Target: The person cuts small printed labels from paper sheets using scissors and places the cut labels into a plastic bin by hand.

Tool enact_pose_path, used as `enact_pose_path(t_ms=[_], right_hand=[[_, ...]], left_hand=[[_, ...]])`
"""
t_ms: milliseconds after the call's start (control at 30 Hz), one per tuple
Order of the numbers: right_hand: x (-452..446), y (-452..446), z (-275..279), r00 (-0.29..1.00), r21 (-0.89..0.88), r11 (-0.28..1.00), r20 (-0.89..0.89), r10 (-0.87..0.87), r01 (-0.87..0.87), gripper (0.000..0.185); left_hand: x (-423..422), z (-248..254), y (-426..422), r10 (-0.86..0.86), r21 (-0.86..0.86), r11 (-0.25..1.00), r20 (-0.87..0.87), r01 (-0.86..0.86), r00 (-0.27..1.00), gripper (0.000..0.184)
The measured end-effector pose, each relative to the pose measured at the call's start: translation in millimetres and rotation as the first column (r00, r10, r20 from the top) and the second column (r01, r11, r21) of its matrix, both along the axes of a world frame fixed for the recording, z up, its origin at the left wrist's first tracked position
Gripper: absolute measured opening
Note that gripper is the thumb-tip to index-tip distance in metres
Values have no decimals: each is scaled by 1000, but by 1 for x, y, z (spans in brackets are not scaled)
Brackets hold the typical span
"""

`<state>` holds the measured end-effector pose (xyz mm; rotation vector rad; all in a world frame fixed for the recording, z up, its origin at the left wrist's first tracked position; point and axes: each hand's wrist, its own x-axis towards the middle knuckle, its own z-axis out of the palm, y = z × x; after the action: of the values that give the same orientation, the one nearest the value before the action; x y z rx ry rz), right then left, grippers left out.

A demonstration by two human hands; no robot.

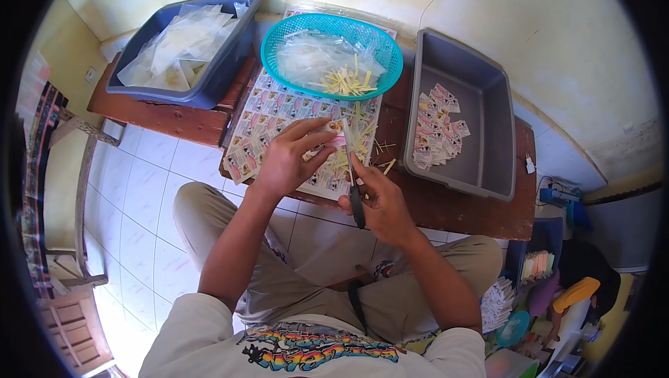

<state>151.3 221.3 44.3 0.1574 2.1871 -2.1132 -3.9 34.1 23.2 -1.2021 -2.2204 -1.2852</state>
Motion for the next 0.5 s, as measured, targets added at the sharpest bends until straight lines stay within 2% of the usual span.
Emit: enact_pose_path(t_ms=[500], right_hand=[[-1,-1,-4,1000,19,1000,-8,-11,12,81]], left_hand=[[-1,-1,0,16,-4,1000,-7,-16,1000,25]])
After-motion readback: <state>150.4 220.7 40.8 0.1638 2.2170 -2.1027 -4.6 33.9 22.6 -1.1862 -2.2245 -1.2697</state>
